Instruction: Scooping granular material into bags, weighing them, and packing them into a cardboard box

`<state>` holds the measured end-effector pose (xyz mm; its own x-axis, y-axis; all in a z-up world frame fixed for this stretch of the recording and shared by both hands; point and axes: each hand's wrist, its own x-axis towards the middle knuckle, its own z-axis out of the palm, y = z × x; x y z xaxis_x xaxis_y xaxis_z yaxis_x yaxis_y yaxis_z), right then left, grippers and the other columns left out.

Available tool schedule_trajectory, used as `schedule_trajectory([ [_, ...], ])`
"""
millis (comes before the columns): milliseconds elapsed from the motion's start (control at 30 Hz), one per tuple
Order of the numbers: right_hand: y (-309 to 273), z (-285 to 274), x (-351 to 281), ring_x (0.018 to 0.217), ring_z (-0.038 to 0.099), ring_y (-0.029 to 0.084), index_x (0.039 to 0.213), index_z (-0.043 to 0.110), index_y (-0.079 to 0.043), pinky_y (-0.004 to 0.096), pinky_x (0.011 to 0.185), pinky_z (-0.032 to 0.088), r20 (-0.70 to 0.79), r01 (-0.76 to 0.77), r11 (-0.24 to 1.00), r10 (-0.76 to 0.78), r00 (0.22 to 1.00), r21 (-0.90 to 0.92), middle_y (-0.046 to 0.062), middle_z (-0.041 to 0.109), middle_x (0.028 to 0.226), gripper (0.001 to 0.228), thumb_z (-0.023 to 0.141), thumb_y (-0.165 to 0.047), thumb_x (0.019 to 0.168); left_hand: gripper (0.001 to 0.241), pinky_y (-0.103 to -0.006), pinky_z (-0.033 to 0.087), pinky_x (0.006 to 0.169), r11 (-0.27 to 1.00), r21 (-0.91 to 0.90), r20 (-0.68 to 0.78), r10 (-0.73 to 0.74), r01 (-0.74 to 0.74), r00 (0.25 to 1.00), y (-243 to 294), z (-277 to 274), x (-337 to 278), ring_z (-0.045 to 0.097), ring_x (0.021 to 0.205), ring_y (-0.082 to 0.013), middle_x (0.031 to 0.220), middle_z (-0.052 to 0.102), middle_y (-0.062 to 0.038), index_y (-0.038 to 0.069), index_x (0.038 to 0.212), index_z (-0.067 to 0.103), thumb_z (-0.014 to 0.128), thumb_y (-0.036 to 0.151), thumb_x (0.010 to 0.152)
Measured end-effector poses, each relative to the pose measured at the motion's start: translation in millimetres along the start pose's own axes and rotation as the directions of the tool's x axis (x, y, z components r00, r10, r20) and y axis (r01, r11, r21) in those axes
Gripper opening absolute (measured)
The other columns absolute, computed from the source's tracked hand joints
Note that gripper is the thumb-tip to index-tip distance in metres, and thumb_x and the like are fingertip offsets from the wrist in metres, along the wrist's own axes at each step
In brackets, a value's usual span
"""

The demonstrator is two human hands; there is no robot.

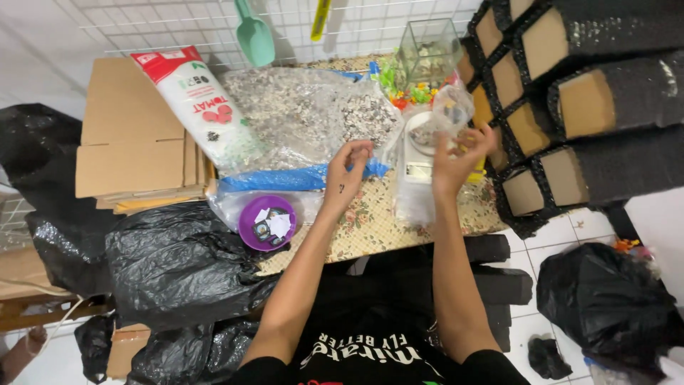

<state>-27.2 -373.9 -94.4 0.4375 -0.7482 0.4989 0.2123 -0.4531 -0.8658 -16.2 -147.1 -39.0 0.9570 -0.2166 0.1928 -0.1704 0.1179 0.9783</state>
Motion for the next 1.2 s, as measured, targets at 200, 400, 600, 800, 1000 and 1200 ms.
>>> schedule_trajectory([
  [200, 9, -7, 17, 0.104, 0.053, 0.052, 0.137, 0.056, 0.000, 0.060, 0.093, 0.045, 0.243, 0.254, 0.929, -0.189, 0.952, -0.270, 0.026, 0.054, 0.121, 0.083, 0.097, -0.025, 0.070, 0.019, -0.0361, 0.054, 0.086, 0.995, 0.076, -0.007, 0.065, -0.064, 0.998, -5, 0, 15, 0.067, 0.086, -0.0187, 0.092, 0.072, -0.007, 0.011, 0.112, 0.073, 0.058, 0.008, 0.101],
  [400, 58, 8, 34, 0.082, 0.060, 0.029, 0.085, 0.068, -0.010, 0.035, 0.083, 0.046, 0.170, 0.264, 0.948, -0.235, 0.957, -0.179, 0.007, 0.060, 0.083, 0.015, 0.081, -0.007, 0.079, 0.017, -0.0334, 0.056, 0.086, 0.986, 0.088, -0.050, 0.149, -0.144, 0.988, -5, -8, 14, 0.070, 0.089, -0.0174, 0.095, 0.074, -0.006, 0.013, 0.112, 0.073, 0.060, 0.011, 0.101],
  [600, -24, 34, 19, 0.081, 0.069, 0.025, 0.084, 0.076, -0.007, 0.033, 0.082, 0.049, 0.140, 0.316, 0.943, -0.328, 0.934, 0.104, 0.011, 0.070, 0.081, 0.015, 0.088, -0.013, 0.091, 0.023, -0.0348, 0.057, 0.093, 0.963, 0.149, 0.004, 0.227, -0.225, 0.974, -15, -14, 19, 0.072, 0.105, -0.0234, 0.110, 0.073, -0.009, 0.013, 0.119, 0.075, 0.069, 0.015, 0.098],
  [800, -60, 82, -31, 0.077, 0.063, 0.012, 0.082, 0.075, -0.006, 0.030, 0.081, 0.051, 0.249, 0.022, 0.957, -0.097, 0.964, 0.288, 0.005, 0.069, 0.076, 0.014, 0.087, -0.009, 0.088, 0.065, -0.0540, 0.046, 0.110, 0.950, 0.283, 0.050, 0.126, -0.135, 0.991, 14, -15, 14, 0.058, 0.127, -0.0449, 0.132, 0.061, -0.025, 0.005, 0.146, 0.053, 0.078, 0.029, 0.091],
  [1000, -16, 124, -65, 0.076, 0.064, 0.016, 0.082, 0.069, -0.009, 0.033, 0.075, 0.049, 0.375, 0.050, 0.978, -0.124, 0.919, 0.202, 0.008, 0.066, 0.073, 0.022, 0.088, -0.021, 0.085, 0.023, -0.0474, 0.055, 0.091, 0.942, 0.334, -0.252, 0.119, -0.029, 0.960, -35, -12, 28, 0.071, 0.102, -0.0374, 0.095, 0.076, -0.015, 0.013, 0.106, 0.075, 0.057, 0.028, 0.105],
  [1200, -68, 120, -66, 0.093, 0.076, 0.018, 0.105, 0.077, -0.012, 0.035, 0.088, 0.055, 0.494, 0.087, 0.974, -0.183, 0.850, 0.210, 0.006, 0.079, 0.089, 0.017, 0.081, -0.022, 0.093, 0.025, -0.0458, 0.054, 0.086, 0.963, 0.263, -0.374, 0.151, -0.051, 0.915, -45, -24, 42, 0.071, 0.094, -0.0363, 0.089, 0.073, -0.019, 0.015, 0.105, 0.069, 0.047, 0.026, 0.109],
])
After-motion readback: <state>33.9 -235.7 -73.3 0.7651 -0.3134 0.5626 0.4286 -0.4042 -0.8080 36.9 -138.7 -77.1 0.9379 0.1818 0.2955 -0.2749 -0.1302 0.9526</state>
